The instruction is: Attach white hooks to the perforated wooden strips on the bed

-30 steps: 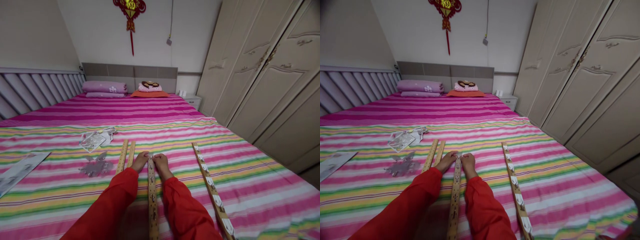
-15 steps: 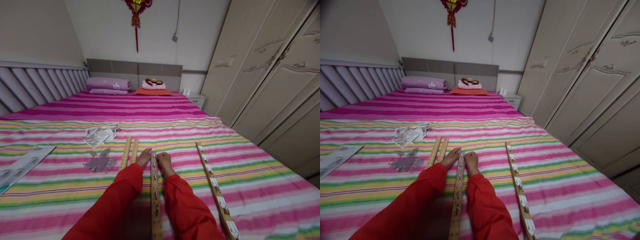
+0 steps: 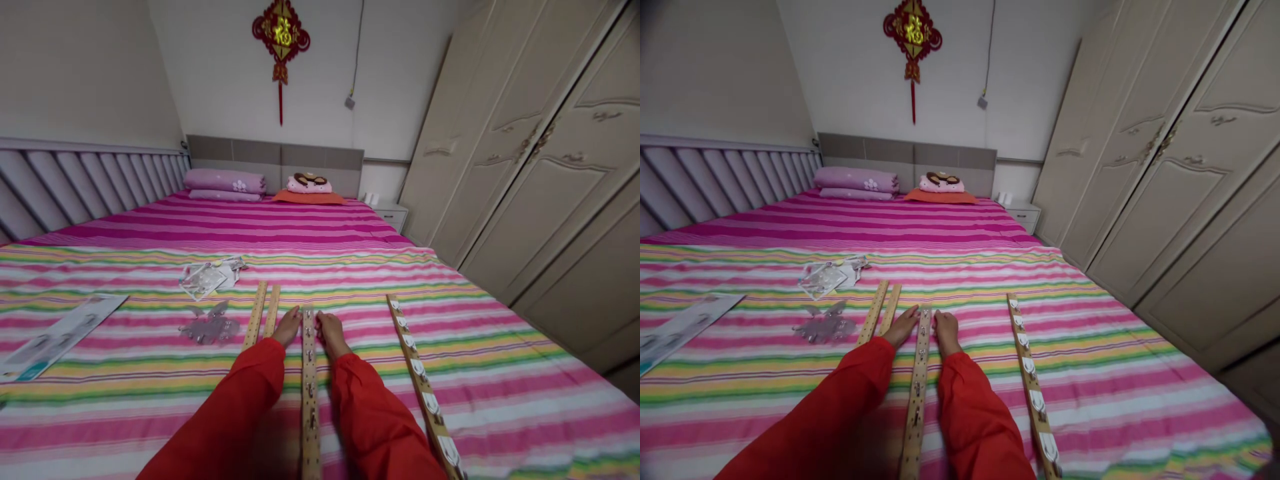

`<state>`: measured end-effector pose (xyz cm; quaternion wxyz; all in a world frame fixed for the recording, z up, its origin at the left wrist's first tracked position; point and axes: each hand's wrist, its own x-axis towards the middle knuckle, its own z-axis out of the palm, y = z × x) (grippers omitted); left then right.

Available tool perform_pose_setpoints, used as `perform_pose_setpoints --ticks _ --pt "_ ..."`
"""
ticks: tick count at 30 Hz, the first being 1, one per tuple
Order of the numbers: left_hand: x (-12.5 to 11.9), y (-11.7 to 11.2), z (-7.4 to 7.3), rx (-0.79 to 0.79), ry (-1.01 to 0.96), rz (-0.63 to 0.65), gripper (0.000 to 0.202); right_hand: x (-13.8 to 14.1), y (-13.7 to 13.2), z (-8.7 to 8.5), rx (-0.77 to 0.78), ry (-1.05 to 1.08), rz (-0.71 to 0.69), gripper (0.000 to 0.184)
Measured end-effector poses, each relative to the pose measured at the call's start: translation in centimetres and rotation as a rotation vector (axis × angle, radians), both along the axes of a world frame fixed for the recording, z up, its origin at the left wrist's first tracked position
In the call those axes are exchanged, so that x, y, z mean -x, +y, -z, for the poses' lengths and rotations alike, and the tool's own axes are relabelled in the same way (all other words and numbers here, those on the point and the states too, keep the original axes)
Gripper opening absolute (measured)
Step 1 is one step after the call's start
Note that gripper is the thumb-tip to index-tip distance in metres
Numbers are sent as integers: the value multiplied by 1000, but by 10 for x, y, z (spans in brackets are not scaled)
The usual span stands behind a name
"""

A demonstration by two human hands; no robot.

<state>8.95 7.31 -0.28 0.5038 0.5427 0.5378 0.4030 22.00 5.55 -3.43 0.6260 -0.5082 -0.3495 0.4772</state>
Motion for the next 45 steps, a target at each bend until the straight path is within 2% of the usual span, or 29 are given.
perform_pose_setpoints --ticks 7,11,15,19,25,27,30,33,35,37,41,43,45 --pt "3 -22 -1 82 16 20 57 3 -28 -19 143 102 0 35" --pt "2 -42 -4 103 32 27 62 3 -53 -26 141 146 -12 33" --pt "7 -66 -6 131 47 25 68 3 -82 -29 124 211 45 32" --pt "16 -93 -5 152 37 54 70 2 -124 -33 122 270 71 31" --pt "26 -137 -4 150 -36 55 58 -5 -209 -36 89 331 -9 42" --pt "35 -151 -11 115 -87 7 51 -7 -236 -33 101 332 -33 47" --pt "62 -163 -27 -39 -153 -77 44 -7 -275 -23 116 286 -38 50" --pt "100 -165 -42 -218 -139 -238 36 3 -311 -7 160 260 -50 49" --pt "125 -161 -44 -290 -79 -358 29 13 -332 3 194 299 -102 51" --pt "146 -158 -38 -325 -14 -478 24 22 -348 9 228 353 -183 50" --pt "170 -158 -10 -296 213 -655 21 35 -361 14 234 407 -335 43" --pt "174 -160 5 -283 396 -694 24 37 -360 16 208 419 -368 40" --pt "173 -161 15 -370 520 -682 26 37 -356 22 190 429 -388 40"
